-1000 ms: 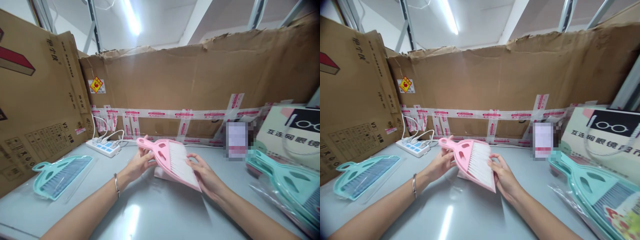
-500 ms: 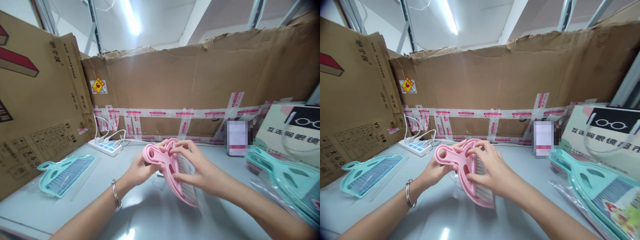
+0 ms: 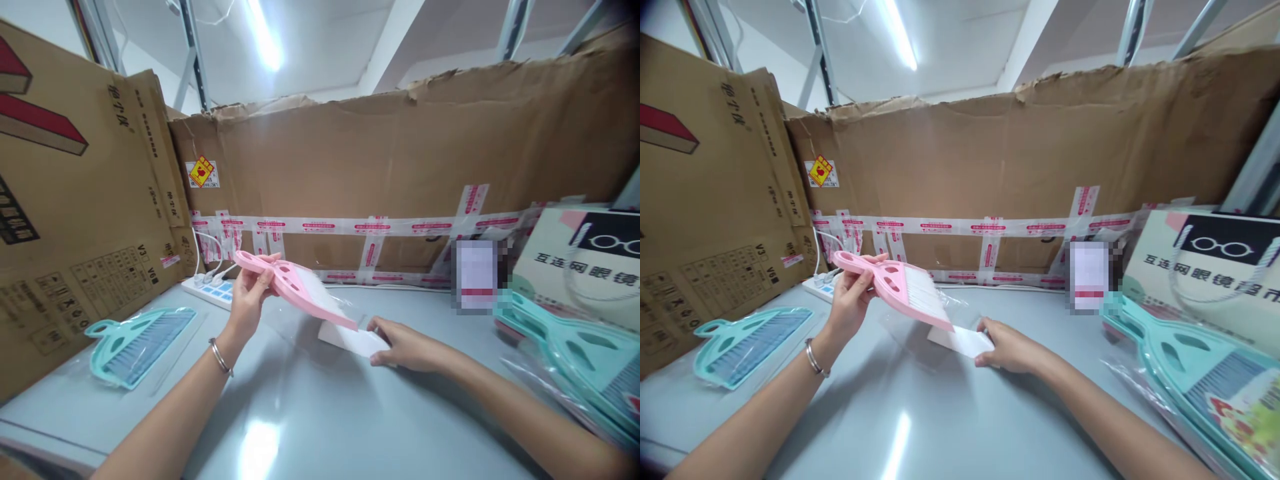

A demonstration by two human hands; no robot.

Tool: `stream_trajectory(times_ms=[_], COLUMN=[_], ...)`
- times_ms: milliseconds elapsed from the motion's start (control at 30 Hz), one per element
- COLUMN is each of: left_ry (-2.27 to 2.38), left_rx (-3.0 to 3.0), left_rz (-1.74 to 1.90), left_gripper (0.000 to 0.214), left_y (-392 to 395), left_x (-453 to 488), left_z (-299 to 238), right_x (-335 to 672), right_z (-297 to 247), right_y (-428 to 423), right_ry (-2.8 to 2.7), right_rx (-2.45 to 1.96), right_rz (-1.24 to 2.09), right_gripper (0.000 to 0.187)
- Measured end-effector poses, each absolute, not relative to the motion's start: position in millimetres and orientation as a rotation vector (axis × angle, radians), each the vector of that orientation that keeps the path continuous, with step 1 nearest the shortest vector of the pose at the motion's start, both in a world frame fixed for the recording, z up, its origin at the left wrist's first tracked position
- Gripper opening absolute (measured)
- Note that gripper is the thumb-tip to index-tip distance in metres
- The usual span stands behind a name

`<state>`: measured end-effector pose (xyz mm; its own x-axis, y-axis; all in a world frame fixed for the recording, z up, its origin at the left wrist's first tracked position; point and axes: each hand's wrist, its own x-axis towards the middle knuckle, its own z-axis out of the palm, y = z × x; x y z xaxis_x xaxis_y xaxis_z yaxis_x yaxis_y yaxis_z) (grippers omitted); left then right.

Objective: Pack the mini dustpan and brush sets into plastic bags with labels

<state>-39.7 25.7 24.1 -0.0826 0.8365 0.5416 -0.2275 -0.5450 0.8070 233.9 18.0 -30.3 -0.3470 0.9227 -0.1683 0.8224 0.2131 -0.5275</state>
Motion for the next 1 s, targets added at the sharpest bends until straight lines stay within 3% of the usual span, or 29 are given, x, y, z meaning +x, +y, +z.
stream_trajectory(times_ms=[67, 167, 300, 400, 467, 567, 667, 800, 900, 1000], left_ry=[0.702, 0.694, 0.713, 0.687, 0.612, 0.488, 0.462, 0.513, 0.812, 1.314], left_rx=[1.406, 1.403, 1.449, 1.509, 1.552, 1.602, 1.64, 1.701, 1.854, 2.141], left_rz=[1.731, 1.717, 1.659, 1.582, 1.465, 1.243, 1.141, 1.088, 0.991, 0.64], left_gripper=[0.029, 0.029, 0.032, 0.034, 0.034, 0.038, 0.044, 0.051, 0.064, 0.081], left_y=[25, 23, 23, 20, 15, 6, -3, 2, 17, 33], left_x=[-38, -37, -36, -33, -31, -25, -18, -20, -34, -44], left_z=[23, 23, 22, 20, 20, 20, 20, 17, 5, -15], right_x=[245, 278, 312, 289, 254, 199, 168, 167, 180, 194], right_z=[-28, -22, -18, -6, 10, 35, 48, 43, 34, 29], right_y=[21, 27, 33, 20, 2, -26, -38, -26, -13, -4], right_ry=[-2.273, -2.16, -1.841, -1.716, -1.799, -2.044, -2.186, -2.081, -1.939, -1.835], right_rx=[-1.688, -1.756, -1.992, -1.63, -1.261, -0.967, -0.959, -1.031, -1.071, -1.129], right_rz=[0.832, 0.56, 0.002, -0.204, -0.005, 0.31, 0.588, 0.69, 0.677, 0.653], right_gripper=[0.027, 0.02, 0.047, 0.051, 0.03, 0.024, 0.022, 0.007, 0.011, 0.013])
